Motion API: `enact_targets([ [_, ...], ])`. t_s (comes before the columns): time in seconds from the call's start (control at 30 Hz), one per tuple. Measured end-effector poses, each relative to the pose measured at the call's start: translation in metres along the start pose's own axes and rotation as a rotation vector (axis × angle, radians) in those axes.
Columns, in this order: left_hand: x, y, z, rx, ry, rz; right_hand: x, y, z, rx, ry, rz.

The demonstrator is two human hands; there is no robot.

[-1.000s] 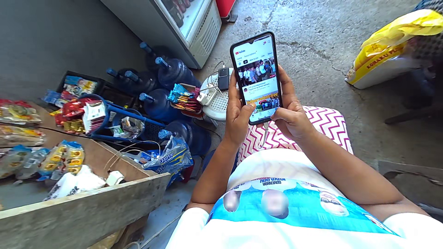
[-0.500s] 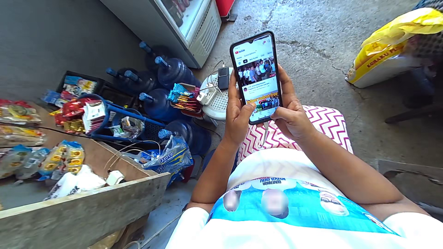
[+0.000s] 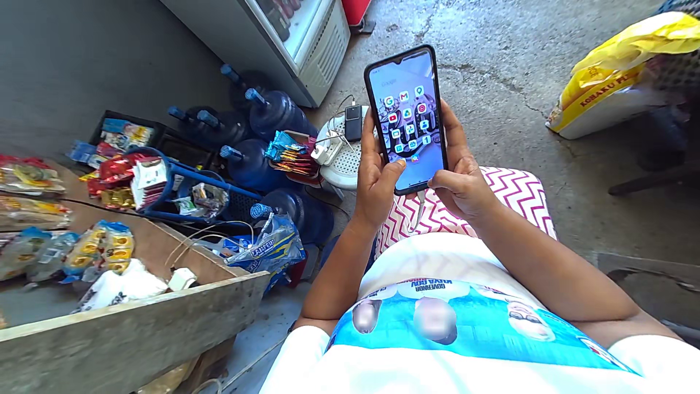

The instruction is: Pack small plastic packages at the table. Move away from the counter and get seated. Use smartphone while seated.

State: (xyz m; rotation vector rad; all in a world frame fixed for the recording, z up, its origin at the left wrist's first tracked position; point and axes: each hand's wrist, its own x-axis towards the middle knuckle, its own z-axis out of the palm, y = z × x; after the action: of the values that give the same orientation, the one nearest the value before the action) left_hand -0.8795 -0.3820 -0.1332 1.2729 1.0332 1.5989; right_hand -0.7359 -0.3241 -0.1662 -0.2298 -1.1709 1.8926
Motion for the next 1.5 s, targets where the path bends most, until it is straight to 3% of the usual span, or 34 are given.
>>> enact_targets([
  [0.57,0.001,-0.003,-0.002,-0.032,-0.047,0.044,0.000,-0.003,0.003,0.003,0.050,-0.007],
  [1.0,-0.001,-0.008,0.016,0.090,0.215,0.117,-0.003,0.003,0.003,-0.146,-0.047,-0.163],
  [1.5,-0.004,-0.008,0.011,0.013,0.119,0.116,-0.005,0.003,0.001,-0.100,-0.022,-0.122],
])
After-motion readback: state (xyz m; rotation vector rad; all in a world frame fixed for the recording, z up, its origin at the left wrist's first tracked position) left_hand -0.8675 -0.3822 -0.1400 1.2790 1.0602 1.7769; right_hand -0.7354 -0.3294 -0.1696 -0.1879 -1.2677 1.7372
